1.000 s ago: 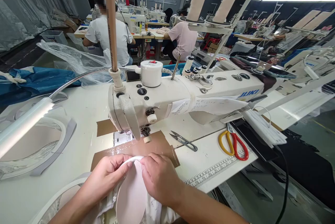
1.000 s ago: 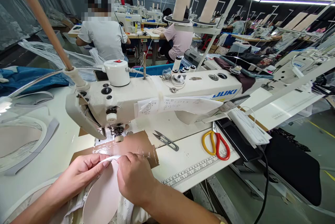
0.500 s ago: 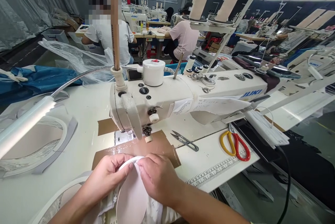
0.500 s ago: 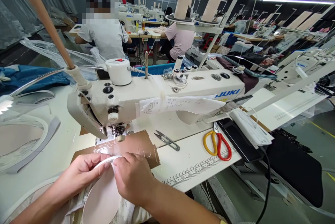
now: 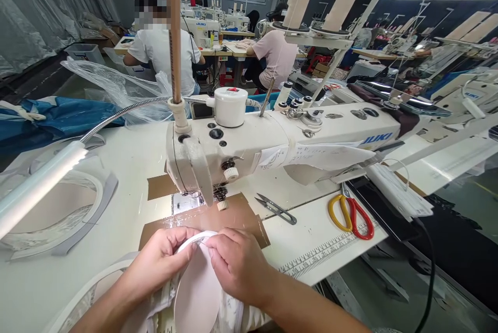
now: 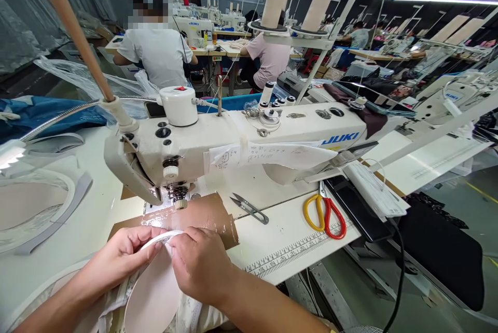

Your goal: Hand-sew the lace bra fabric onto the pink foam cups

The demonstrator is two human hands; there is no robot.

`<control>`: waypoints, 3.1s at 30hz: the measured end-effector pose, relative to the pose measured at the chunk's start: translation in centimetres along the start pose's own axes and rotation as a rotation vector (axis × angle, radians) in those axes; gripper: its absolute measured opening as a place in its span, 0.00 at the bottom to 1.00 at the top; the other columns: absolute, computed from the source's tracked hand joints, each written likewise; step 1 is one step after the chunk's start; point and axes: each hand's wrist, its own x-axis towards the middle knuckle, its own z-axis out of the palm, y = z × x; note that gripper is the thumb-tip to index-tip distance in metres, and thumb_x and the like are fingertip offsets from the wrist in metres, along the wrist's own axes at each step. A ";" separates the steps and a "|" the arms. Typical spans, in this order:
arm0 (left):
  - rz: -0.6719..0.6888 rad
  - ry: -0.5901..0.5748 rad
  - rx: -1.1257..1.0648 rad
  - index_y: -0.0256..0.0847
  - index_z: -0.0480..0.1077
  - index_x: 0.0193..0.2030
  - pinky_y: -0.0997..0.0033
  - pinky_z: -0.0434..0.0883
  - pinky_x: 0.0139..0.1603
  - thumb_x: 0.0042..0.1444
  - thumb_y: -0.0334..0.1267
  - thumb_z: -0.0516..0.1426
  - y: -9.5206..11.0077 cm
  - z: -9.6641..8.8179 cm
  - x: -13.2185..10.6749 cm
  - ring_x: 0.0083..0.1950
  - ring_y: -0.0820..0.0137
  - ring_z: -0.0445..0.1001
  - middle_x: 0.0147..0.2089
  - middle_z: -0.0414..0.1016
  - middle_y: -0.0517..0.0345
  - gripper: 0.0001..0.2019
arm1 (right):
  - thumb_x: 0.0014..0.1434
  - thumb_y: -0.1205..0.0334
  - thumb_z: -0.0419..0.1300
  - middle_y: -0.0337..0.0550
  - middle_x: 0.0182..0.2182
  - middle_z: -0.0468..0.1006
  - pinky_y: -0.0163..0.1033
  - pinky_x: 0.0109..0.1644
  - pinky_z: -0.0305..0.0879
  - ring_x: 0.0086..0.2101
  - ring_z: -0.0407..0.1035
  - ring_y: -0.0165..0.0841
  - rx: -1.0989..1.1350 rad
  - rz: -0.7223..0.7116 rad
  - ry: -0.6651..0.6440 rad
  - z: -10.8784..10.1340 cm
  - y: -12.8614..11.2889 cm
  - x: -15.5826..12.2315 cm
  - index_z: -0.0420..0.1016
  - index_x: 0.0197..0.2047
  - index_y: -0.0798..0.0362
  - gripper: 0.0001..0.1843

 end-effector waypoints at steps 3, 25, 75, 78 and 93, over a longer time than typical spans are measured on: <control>0.032 -0.009 0.047 0.36 0.77 0.43 0.74 0.68 0.35 0.60 0.39 0.55 -0.2 -0.1 0.0 0.35 0.66 0.73 0.33 0.78 0.54 0.12 | 0.61 0.68 0.48 0.41 0.24 0.70 0.36 0.29 0.58 0.23 0.62 0.31 -0.028 -0.017 -0.018 0.2 -0.2 0.3 0.70 0.33 0.54 0.11; 0.035 0.003 0.045 0.36 0.78 0.43 0.74 0.68 0.33 0.59 0.39 0.56 -0.2 -0.2 0.1 0.31 0.67 0.71 0.27 0.74 0.57 0.12 | 0.60 0.68 0.49 0.41 0.24 0.71 0.35 0.30 0.60 0.24 0.64 0.30 0.014 0.034 -0.047 0.5 0.1 0.2 0.70 0.34 0.54 0.09; -0.063 -0.151 -0.258 0.35 0.75 0.46 0.70 0.69 0.37 0.60 0.44 0.58 1.2 -0.5 -0.6 0.36 0.65 0.73 0.37 0.78 0.49 0.14 | 0.64 0.64 0.46 0.38 0.25 0.67 0.34 0.30 0.55 0.27 0.63 0.30 0.309 0.311 -0.119 -1.5 0.7 1.4 0.60 0.32 0.52 0.08; -0.029 -0.121 -0.263 0.37 0.74 0.45 0.72 0.68 0.38 0.58 0.41 0.60 0.7 -0.7 -0.5 0.37 0.67 0.72 0.38 0.77 0.53 0.12 | 0.65 0.63 0.46 0.33 0.21 0.62 0.33 0.25 0.49 0.21 0.57 0.27 0.364 0.337 -0.212 -1.3 0.5 1.3 0.57 0.33 0.52 0.08; -0.056 -0.089 -0.355 0.36 0.69 0.46 0.72 0.68 0.38 0.50 0.42 0.66 0.0 -0.4 -0.3 0.37 0.68 0.71 0.39 0.74 0.55 0.20 | 0.63 0.63 0.48 0.31 0.20 0.58 0.32 0.25 0.47 0.22 0.54 0.26 0.454 0.515 -0.263 -1.2 -0.4 1.6 0.57 0.30 0.52 0.09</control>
